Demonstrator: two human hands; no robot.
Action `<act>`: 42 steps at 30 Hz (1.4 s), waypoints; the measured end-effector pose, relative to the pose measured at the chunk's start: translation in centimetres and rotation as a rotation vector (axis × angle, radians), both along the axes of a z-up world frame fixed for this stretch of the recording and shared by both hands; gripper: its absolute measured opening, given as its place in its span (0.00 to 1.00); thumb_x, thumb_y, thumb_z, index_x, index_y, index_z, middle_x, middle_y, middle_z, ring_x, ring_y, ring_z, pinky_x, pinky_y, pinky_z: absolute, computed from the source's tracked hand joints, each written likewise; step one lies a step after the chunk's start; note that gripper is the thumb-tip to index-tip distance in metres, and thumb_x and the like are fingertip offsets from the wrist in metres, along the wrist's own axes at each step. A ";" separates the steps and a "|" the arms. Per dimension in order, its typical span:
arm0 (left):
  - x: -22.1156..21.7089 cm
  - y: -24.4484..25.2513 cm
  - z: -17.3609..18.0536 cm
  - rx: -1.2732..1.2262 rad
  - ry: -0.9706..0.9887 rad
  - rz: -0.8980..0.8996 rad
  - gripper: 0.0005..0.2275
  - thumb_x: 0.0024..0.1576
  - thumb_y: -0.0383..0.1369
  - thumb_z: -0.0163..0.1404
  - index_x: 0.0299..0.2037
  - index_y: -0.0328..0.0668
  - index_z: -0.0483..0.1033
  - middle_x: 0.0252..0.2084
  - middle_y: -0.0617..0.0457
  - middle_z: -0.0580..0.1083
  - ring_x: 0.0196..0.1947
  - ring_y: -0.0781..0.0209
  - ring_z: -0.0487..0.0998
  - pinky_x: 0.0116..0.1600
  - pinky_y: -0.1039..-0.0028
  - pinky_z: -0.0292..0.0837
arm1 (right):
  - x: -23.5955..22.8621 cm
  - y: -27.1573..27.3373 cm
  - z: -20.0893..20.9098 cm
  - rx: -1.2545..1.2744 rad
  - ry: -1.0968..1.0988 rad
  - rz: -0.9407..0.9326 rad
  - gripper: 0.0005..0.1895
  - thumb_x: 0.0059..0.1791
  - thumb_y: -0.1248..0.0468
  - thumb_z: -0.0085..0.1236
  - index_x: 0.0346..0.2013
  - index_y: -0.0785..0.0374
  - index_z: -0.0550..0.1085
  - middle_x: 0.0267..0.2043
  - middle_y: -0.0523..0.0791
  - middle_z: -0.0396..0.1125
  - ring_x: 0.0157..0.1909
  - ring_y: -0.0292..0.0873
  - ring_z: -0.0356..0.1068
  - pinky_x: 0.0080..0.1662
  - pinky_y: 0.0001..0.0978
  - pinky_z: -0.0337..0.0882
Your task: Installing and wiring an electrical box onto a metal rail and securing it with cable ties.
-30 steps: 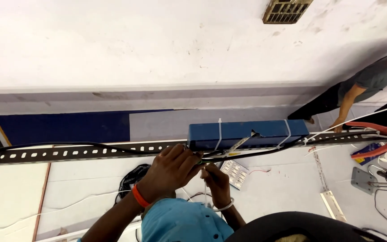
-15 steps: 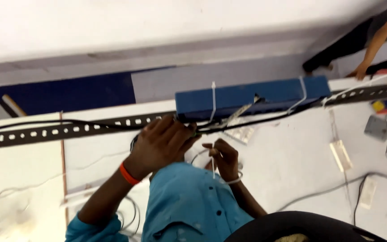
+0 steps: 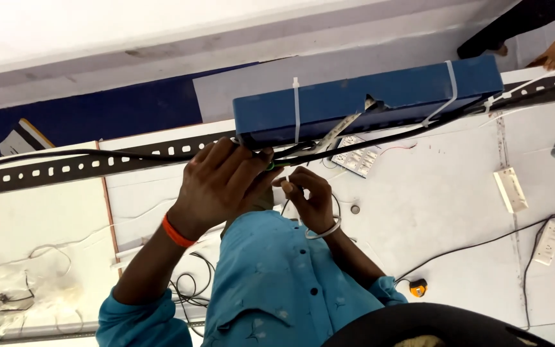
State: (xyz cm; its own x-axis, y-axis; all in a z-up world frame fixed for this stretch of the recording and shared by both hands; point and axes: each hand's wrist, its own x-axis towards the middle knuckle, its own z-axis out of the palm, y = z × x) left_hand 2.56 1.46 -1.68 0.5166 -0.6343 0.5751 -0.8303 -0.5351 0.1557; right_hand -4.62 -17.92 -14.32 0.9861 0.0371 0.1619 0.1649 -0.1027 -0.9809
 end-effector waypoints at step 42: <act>-0.6 -0.1 0.1 -0.047 0.001 0.030 0.13 0.60 0.39 0.62 0.45 0.38 0.76 0.34 0.56 0.74 0.33 0.62 0.72 0.35 0.70 0.67 | 3.0 0.4 -2.7 -0.163 -0.180 -0.218 0.03 0.51 0.68 0.59 0.37 0.65 0.79 0.30 0.45 0.73 0.32 0.41 0.73 0.37 0.32 0.70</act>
State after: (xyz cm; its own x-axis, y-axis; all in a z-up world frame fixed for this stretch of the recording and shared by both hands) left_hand 1.97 1.39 -1.54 0.5358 -0.5905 0.6035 -0.8137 -0.5518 0.1825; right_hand -1.61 -17.51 -16.99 0.9297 -0.1322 0.3437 0.2911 -0.3077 -0.9058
